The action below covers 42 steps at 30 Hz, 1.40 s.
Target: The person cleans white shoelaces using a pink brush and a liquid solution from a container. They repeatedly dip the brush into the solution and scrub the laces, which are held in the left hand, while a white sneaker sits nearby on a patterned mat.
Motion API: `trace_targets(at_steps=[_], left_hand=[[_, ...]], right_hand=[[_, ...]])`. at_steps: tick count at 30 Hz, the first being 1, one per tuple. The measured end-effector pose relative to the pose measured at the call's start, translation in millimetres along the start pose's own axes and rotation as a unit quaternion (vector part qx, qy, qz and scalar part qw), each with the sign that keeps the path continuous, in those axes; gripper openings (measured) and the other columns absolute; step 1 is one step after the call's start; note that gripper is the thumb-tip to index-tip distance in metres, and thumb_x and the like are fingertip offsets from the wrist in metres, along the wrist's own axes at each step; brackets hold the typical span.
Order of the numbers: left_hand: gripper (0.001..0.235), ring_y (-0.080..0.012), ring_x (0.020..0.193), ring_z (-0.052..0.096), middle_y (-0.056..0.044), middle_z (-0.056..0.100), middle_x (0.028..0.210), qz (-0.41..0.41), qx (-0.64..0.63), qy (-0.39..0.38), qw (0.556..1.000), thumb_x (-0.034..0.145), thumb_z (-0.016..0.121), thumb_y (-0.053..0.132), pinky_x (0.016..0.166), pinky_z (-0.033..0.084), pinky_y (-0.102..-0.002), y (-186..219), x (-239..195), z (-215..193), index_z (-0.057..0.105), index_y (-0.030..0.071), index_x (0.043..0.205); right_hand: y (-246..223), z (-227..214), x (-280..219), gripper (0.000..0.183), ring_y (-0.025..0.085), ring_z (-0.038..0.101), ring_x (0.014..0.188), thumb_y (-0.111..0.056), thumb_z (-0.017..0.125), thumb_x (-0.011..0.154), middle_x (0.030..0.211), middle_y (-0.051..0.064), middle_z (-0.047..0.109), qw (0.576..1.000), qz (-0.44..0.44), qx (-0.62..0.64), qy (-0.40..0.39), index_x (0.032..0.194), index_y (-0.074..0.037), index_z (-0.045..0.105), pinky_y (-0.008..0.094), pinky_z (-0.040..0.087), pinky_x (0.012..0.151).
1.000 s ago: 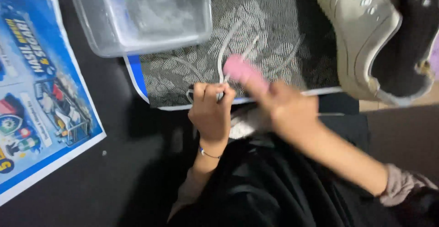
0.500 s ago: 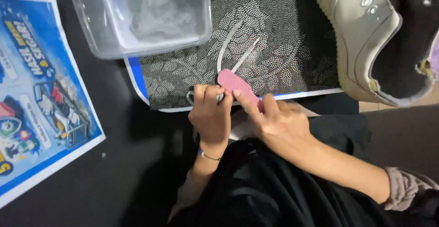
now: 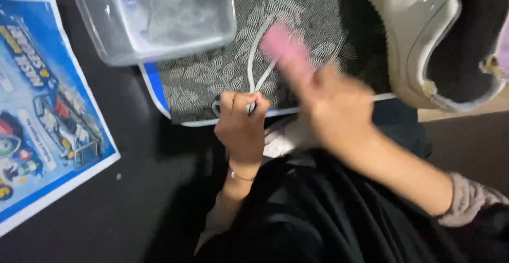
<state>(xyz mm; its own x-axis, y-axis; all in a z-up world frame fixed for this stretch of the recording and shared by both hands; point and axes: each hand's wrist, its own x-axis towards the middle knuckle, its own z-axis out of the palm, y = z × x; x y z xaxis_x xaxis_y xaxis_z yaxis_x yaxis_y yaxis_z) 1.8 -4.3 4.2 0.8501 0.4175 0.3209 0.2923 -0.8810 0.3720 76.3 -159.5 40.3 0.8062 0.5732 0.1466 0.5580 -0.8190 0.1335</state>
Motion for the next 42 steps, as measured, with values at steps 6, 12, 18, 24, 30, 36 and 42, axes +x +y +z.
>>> trace_targets(at_steps=[6, 12, 18, 24, 30, 36, 42], left_hand=[[0.035, -0.0144, 0.081, 0.064, 0.007, 0.049, 0.088, 0.181, 0.089, 0.058, 0.978, 0.084, 0.078, 0.004, 0.061, 0.052, -0.022, -15.3, 1.9, 5.0, 0.048, 0.020, 0.091], [0.022, -0.0174, 0.086, 0.064, 0.003, 0.064, 0.086, 0.061, -0.010, -0.005, 0.998, 0.089, 0.077, 0.004, 0.056, 0.048, -0.031, 3.3, 2.2, -6.3, 0.057, 0.012, 0.088], [0.022, -0.0121, 0.076, 0.064, 0.002, 0.059, 0.088, 0.046, 0.004, 0.009, 0.999, 0.088, 0.079, 0.006, 0.051, 0.045, -0.026, 0.5, -0.9, -2.9, 0.058, 0.014, 0.088], [0.026, -0.0141, 0.075, 0.059, 0.004, 0.056, 0.083, 0.051, -0.008, 0.009, 0.999, 0.088, 0.078, 0.005, 0.049, 0.043, -0.029, 2.6, 3.6, -2.5, 0.053, 0.014, 0.086], [0.022, -0.0151, 0.074, 0.063, 0.001, 0.057, 0.089, 0.012, -0.032, -0.005, 0.999, 0.088, 0.079, 0.010, 0.052, 0.044, -0.029, 0.9, 2.8, -7.0, 0.058, 0.014, 0.088], [0.034, -0.0206, 0.072, 0.059, 0.002, 0.050, 0.091, -0.028, -0.008, -0.059, 0.998, 0.094, 0.068, 0.046, 0.049, 0.039, -0.039, -7.9, -7.4, -1.0, 0.051, 0.018, 0.087], [0.029, -0.0106, 0.077, 0.060, 0.006, 0.055, 0.085, 0.089, 0.013, 0.017, 0.996, 0.091, 0.079, 0.003, 0.050, 0.043, -0.027, -0.1, 3.3, -1.8, 0.052, 0.014, 0.087]], right_hand=[[14.0, 21.1, 9.9, 0.038, 0.015, 0.051, 0.047, -0.019, 0.059, 0.091, 0.075, -0.002, 0.047, 0.997, -0.013, 0.022, 0.074, 0.124, -0.032, 0.071, 0.031, 0.041, 0.042], [3.0, 34.5, -31.6, 0.059, 0.019, 0.054, 0.040, -0.023, 0.062, 0.082, 0.068, -0.002, 0.050, 0.988, -0.064, 0.097, -0.101, 0.139, -0.036, 0.063, 0.038, 0.037, 0.030], [1.4, -30.1, -20.5, 0.070, 0.011, 0.057, 0.046, -0.025, 0.064, 0.075, 0.077, -0.007, 0.052, 0.990, -0.070, 0.097, -0.071, 0.144, -0.036, 0.058, 0.025, 0.041, 0.037], [15.5, -30.8, 0.2, 0.077, 0.009, 0.042, 0.043, -0.027, 0.066, 0.091, 0.075, -0.004, 0.044, 0.999, -0.015, -0.038, -0.029, 0.164, -0.046, 0.045, 0.029, 0.031, 0.038], [18.4, -2.3, 1.0, 0.072, 0.009, 0.043, 0.043, -0.032, 0.068, 0.097, 0.070, -0.007, 0.040, 0.994, 0.004, -0.105, -0.009, 0.163, -0.051, 0.044, 0.029, 0.033, 0.036], [-3.8, -42.0, -11.4, 0.057, 0.012, 0.052, 0.047, -0.019, 0.062, 0.087, 0.074, -0.004, 0.045, 0.988, -0.077, 0.124, -0.054, 0.142, -0.034, 0.058, 0.028, 0.037, 0.038], [21.4, 33.2, 12.2, 0.070, 0.009, 0.047, 0.047, -0.011, 0.059, 0.090, 0.080, -0.005, 0.049, 0.997, -0.008, 0.019, 0.071, 0.154, -0.038, 0.059, 0.028, 0.027, 0.041]])
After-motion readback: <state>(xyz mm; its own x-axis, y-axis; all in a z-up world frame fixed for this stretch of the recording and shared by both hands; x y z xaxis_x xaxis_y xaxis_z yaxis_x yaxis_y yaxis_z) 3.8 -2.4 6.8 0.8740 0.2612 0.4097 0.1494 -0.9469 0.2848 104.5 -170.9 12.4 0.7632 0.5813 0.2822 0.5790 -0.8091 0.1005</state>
